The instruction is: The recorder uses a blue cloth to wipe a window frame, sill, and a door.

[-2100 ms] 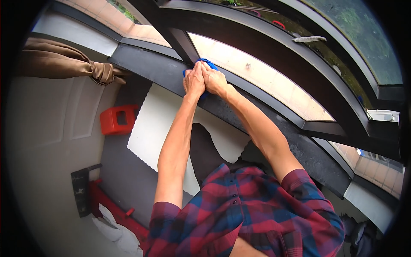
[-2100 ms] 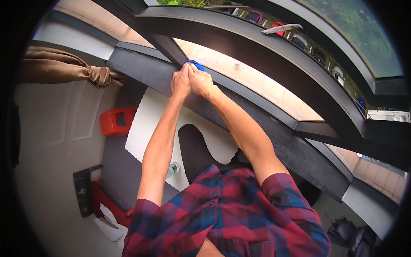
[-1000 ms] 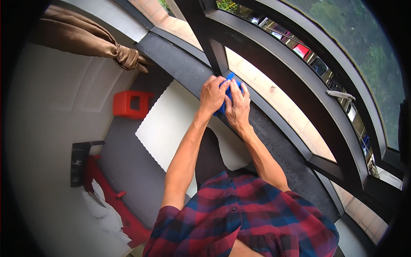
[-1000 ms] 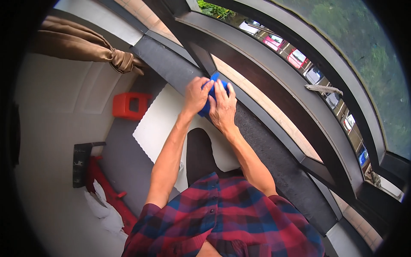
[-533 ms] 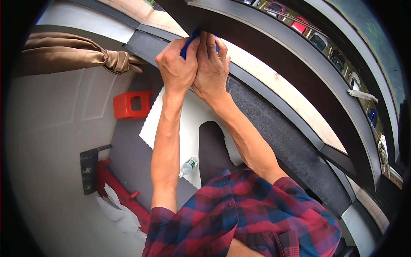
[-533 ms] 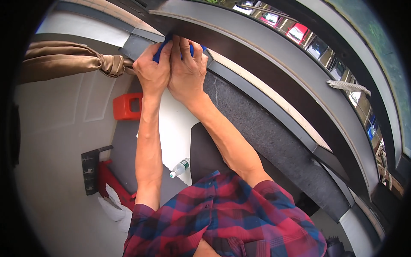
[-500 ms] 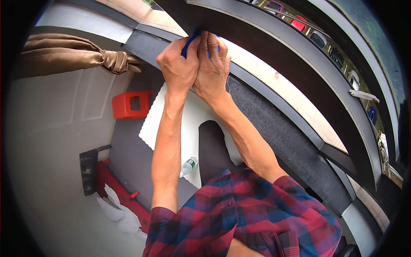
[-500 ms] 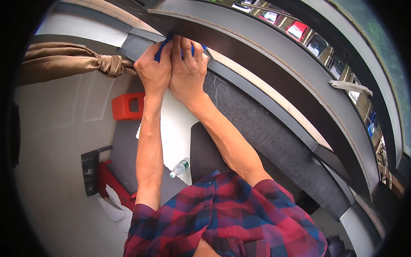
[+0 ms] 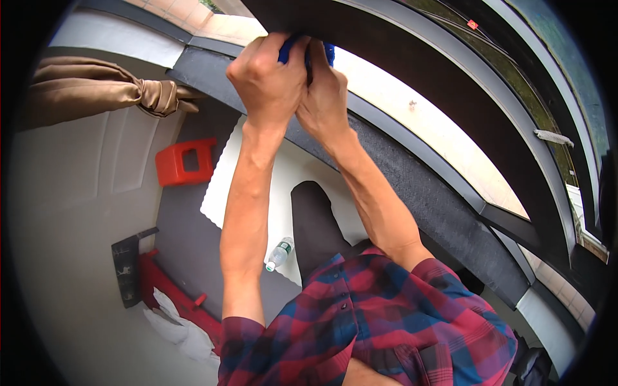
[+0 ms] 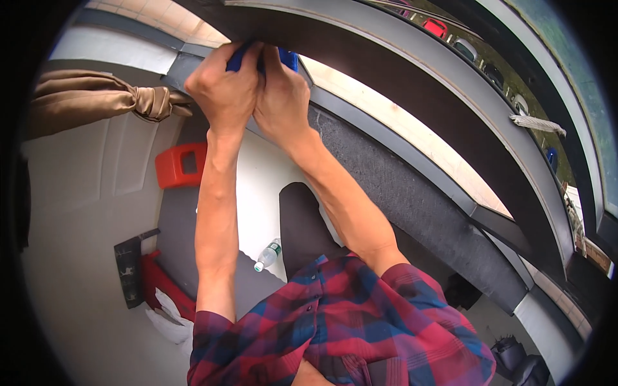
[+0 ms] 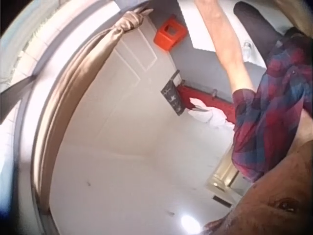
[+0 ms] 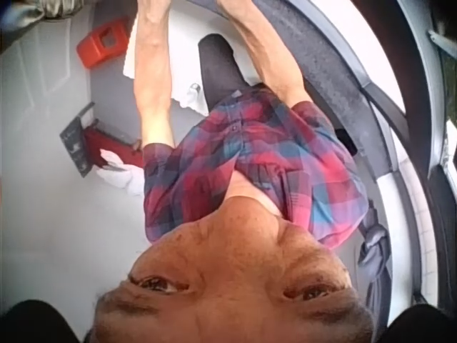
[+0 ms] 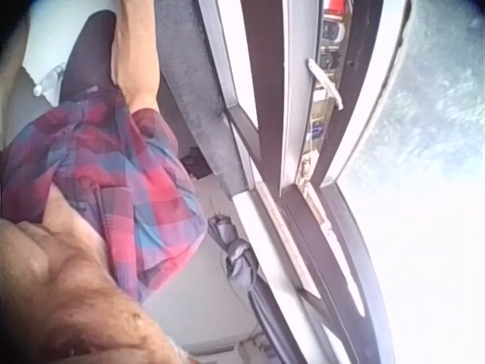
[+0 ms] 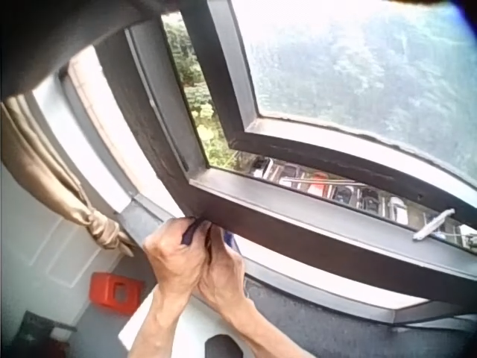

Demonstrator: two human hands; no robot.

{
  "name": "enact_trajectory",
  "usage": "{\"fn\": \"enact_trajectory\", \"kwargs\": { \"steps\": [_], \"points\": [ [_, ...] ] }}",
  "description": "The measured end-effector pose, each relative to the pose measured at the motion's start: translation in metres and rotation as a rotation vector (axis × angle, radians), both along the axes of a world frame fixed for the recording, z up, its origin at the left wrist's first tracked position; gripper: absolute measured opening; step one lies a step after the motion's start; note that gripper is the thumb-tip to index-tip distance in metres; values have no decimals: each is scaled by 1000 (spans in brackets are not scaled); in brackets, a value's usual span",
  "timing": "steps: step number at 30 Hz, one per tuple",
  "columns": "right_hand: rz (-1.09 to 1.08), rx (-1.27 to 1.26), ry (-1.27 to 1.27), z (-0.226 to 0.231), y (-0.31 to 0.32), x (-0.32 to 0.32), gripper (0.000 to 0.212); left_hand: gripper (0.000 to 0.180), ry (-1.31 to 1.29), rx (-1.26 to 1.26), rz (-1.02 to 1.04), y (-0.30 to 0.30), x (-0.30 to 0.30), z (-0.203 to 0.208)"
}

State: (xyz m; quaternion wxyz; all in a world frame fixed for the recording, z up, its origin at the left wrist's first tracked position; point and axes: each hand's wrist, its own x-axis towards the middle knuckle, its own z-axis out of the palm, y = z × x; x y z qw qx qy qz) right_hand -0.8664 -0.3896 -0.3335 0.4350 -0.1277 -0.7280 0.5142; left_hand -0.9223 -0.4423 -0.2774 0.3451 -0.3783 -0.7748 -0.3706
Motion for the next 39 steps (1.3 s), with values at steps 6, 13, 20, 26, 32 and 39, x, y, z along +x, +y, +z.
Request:
{"fn": "enact_trajectory", "kwargs": {
  "steps": [6, 13, 20, 26, 32, 39],
  "points": [
    [-144, -74, 117, -30, -21, -7, 65, 17, 14, 15, -30, -18, -10, -27],
    [-180, -147, -31, -44, -25, 1, 71, 15, -169, -55, -101, -21, -9, -43],
    [-128, 76, -2, -42, -29, 4, 75, 18, -124, -73, -113, -19, -9, -38],
    [-30, -216, 36, -47, -26, -3, 76, 18, -245, -55, -102, -14, -3, -37],
    [-66, 54, 181, -16, -13, -22, 82, 14, 13, 118, -132, -7, -18, -7],
    [-105, 111, -199, -71, -6, 4, 78, 20, -136, -30, -23, -3, -3, -71]
  ]
}}
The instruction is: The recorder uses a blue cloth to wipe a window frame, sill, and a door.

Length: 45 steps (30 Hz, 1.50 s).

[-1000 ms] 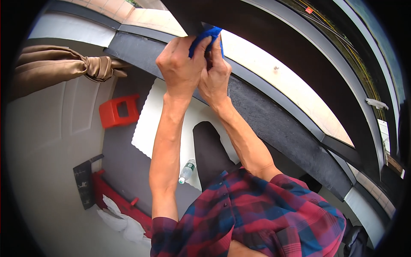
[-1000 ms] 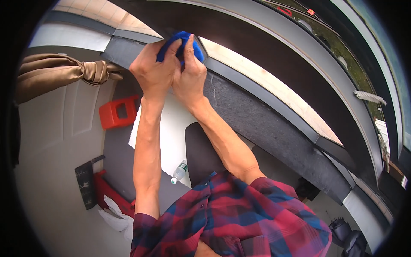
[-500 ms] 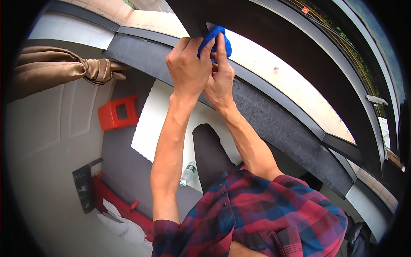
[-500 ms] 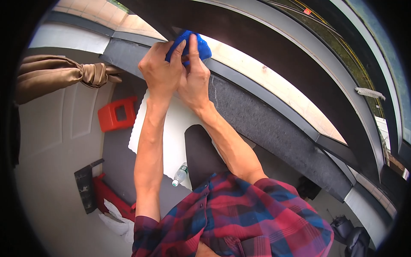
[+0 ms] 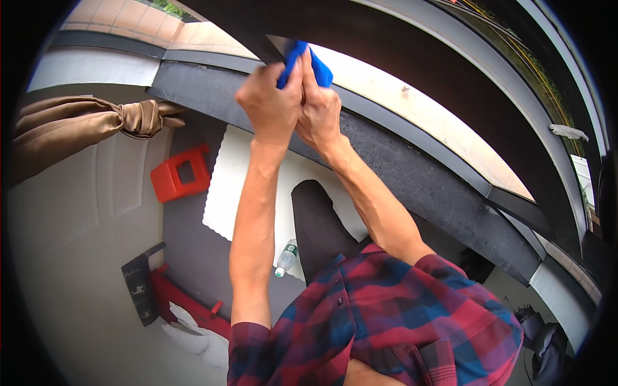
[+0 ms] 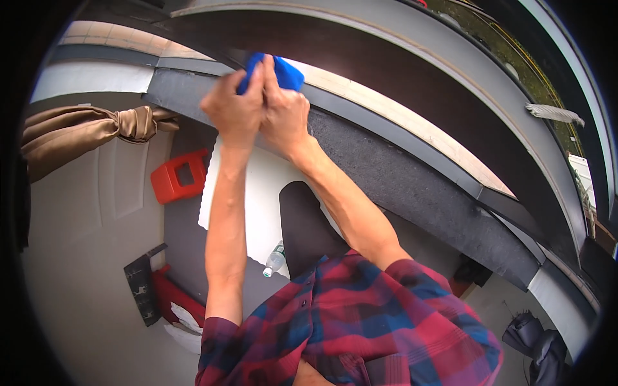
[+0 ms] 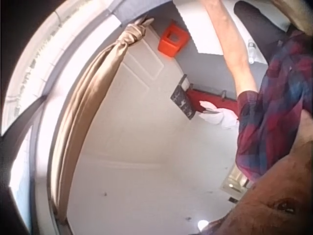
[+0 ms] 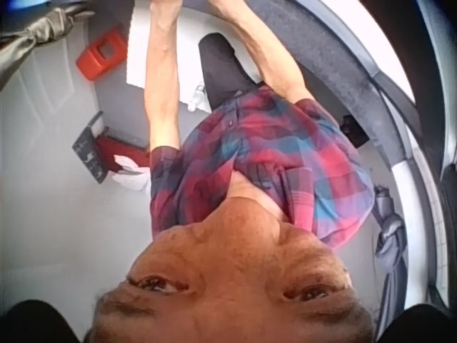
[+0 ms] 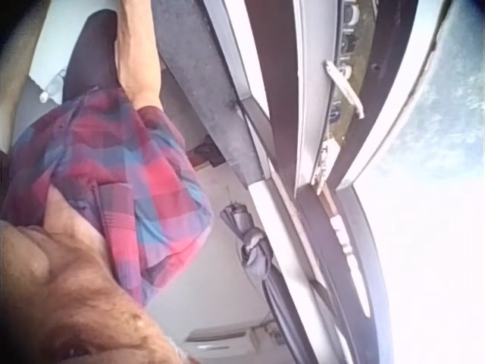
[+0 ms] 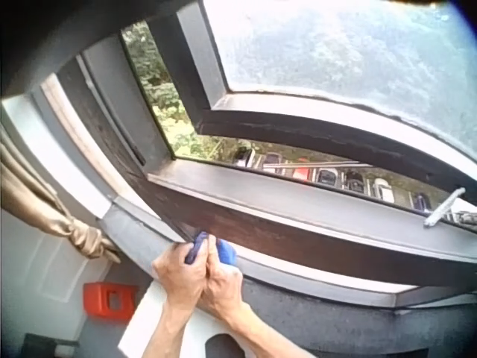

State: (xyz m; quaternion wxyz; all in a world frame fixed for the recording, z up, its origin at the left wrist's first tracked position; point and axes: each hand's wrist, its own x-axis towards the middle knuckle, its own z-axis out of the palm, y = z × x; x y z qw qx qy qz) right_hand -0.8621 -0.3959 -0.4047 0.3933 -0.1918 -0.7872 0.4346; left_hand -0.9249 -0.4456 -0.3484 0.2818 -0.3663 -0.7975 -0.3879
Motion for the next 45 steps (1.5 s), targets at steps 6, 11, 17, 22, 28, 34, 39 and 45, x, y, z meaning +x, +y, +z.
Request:
{"fn": "enact_trajectory", "kwargs": {
  "steps": [6, 11, 17, 22, 28, 34, 39, 45],
  "points": [
    [65, -177, -264, -71, 4, 7, 77, 29, -326, -226, 20, 3, 8, -75],
    [150, -130, 194, 30, 5, 0, 66, 26, -16, -57, 151, 4, 9, 32],
    [-54, 16, 68, 26, 1, 2, 67, 29, -35, -33, 91, 6, 1, 19],
    [49, -277, -307, -55, -2, 13, 77, 31, -295, -190, 41, 11, 4, -68],
    [126, -358, -502, -57, 21, 18, 72, 43, -560, -292, 246, 28, 6, -81],
    [231, -390, -531, -114, 83, 50, 30, 40, -811, -663, 341, 82, 28, -95],
    [429, -889, -354, -47, -34, 89, 53, 35, -934, -343, 326, -51, 57, -57],
    [179, -596, -207, -53, -23, 97, 61, 32, -886, -191, 128, -24, 70, -57]
  ]
}}
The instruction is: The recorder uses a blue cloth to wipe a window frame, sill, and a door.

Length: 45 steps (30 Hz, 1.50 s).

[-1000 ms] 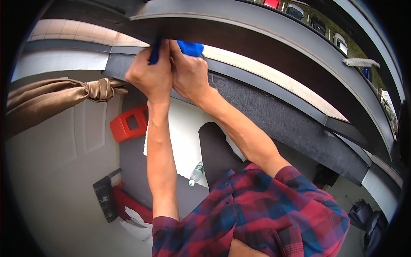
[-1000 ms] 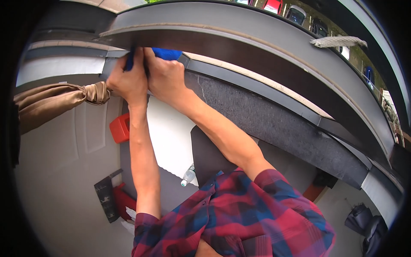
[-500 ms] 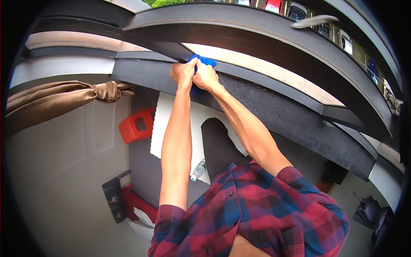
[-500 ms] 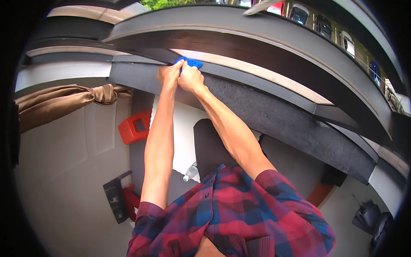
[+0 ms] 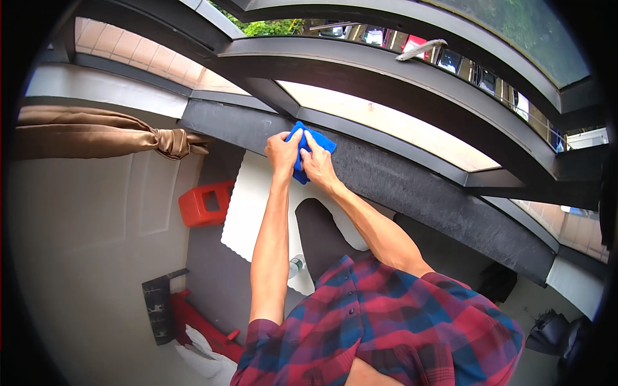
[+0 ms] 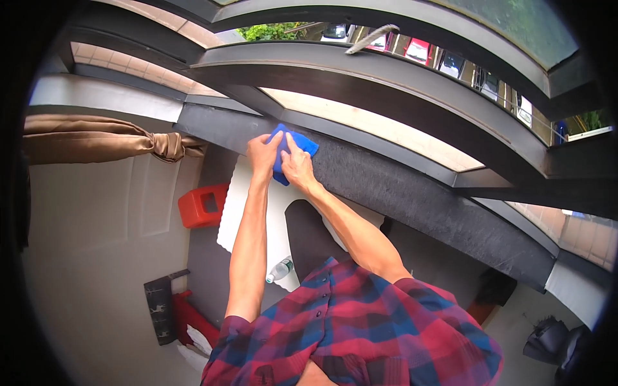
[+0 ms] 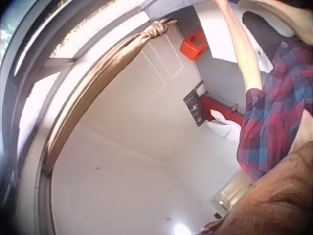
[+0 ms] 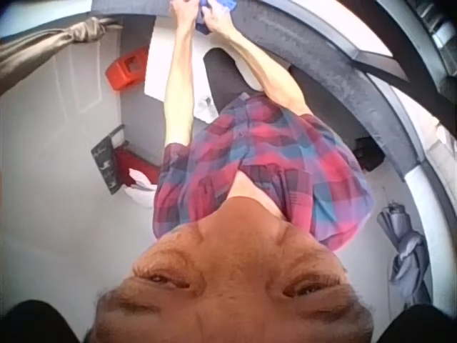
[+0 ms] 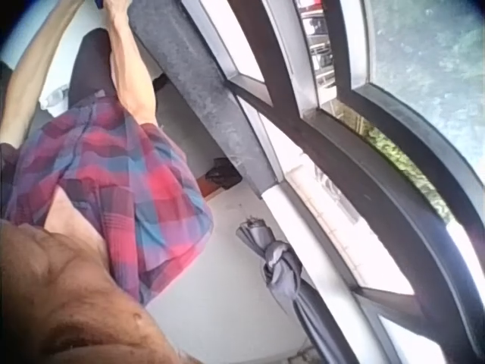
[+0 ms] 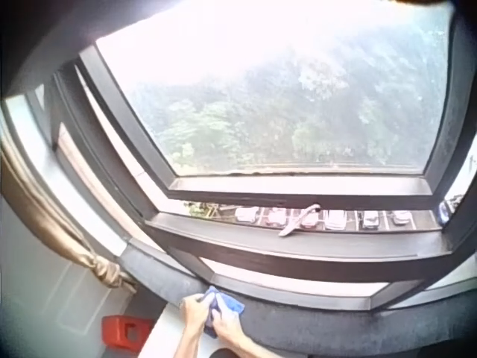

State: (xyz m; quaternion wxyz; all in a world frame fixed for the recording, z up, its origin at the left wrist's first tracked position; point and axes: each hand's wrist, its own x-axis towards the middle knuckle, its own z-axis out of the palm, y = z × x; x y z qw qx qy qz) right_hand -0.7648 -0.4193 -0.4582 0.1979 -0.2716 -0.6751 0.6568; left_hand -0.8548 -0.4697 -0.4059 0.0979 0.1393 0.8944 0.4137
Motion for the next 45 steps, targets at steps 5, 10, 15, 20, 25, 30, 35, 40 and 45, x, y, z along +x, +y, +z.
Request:
{"fn": "enact_trajectory", "kwargs": {
  "steps": [5, 10, 15, 20, 25, 30, 35, 40, 45],
  "points": [
    [-16, 103, 58, -15, 17, -35, 67, 31, 71, 72, -42, 27, -26, -19],
    [88, 70, -84, -27, 18, -73, 77, 34, 354, -198, -27, 28, -57, -28],
    [32, -267, 2, -19, 3, -79, 87, 44, 293, -258, -194, 18, -68, -14],
    [-11, -111, 336, 21, 7, -85, 77, 40, 570, -78, -60, 18, -59, 31],
    [4, 25, 317, 34, 18, -87, 69, 36, 646, 60, -2, 32, -57, 55],
    [26, -128, -3, -8, 25, -77, 72, 34, 516, -65, -118, 28, -67, -34],
    [24, -234, -23, 15, 26, -89, 71, 38, 445, -174, -138, 34, -68, 9],
    [-111, -21, 522, 103, 24, -96, 60, 34, 764, 124, 7, 36, -59, 111],
    [-1, 57, 449, 133, 36, -79, 63, 32, 848, 131, 143, 33, -42, 130]
  ]
}}
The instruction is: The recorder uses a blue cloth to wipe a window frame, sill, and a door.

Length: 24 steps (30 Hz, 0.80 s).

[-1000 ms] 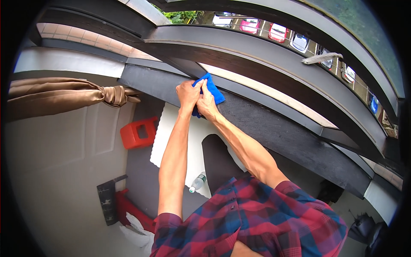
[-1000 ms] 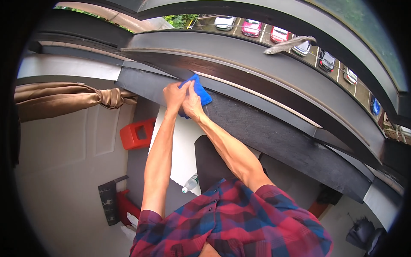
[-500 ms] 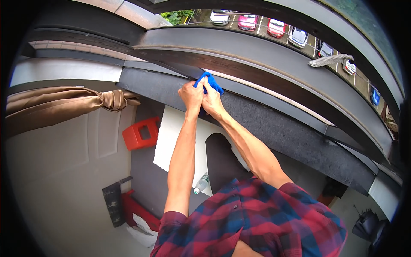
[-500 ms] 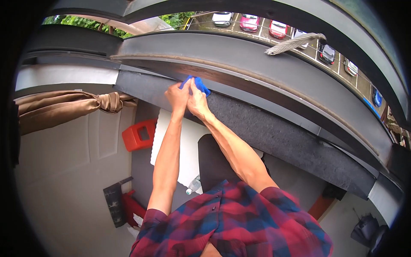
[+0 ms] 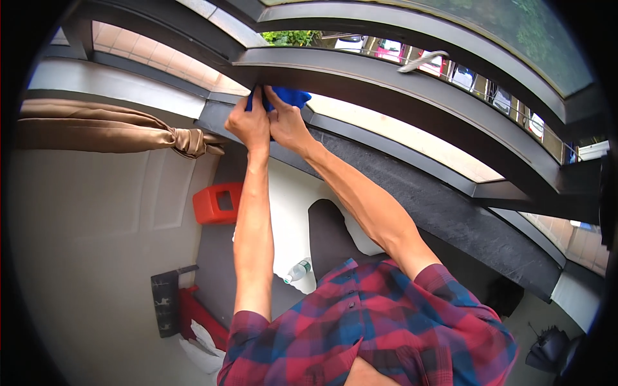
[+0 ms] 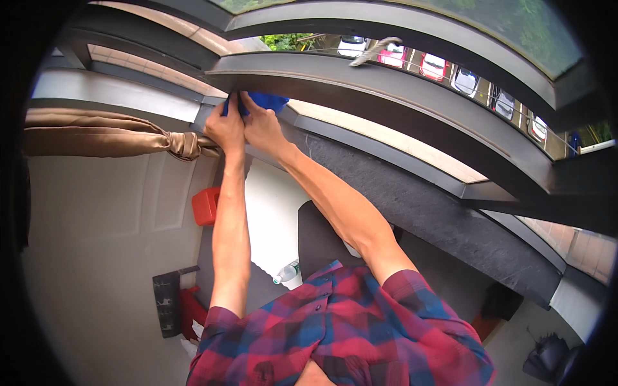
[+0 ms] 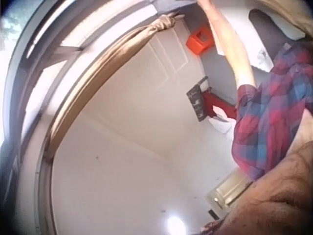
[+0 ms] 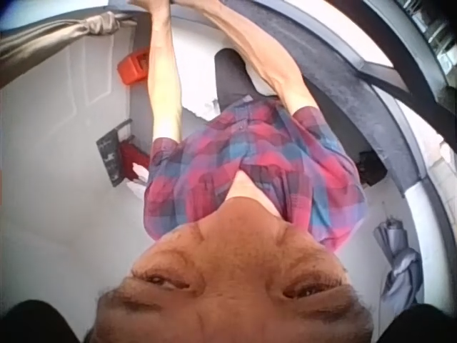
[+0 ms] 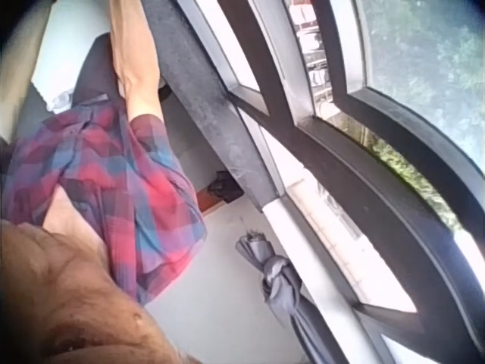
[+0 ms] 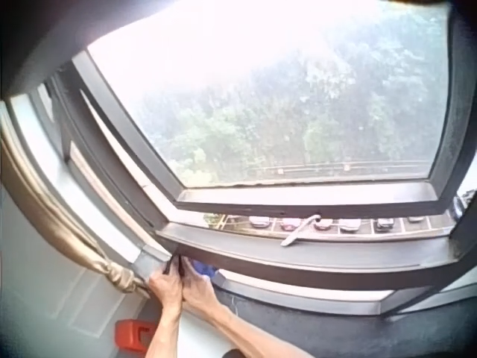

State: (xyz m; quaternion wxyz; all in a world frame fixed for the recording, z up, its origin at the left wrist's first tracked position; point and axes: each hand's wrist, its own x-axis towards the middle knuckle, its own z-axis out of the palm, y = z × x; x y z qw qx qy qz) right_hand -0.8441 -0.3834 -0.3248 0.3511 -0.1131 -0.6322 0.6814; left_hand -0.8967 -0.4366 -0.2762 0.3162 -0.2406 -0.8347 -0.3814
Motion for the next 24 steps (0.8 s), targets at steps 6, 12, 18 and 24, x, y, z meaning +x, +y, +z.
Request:
{"fn": "enact_trajectory", "kwargs": {
  "steps": [6, 12, 18, 24],
  "points": [
    [462, 474, -283, -28, -35, 49, 68, 35, -358, 261, 142, -89, 50, -65],
    [299, 208, -327, -93, -48, 158, 63, 31, -730, 415, -65, -110, 104, -96],
    [-134, 315, -474, -125, 13, 305, 35, 34, -987, 562, -272, -58, 171, -131],
    [-371, 864, -652, -123, 80, 409, 31, 26, -647, 43, -456, 26, 246, -146]
  ]
}}
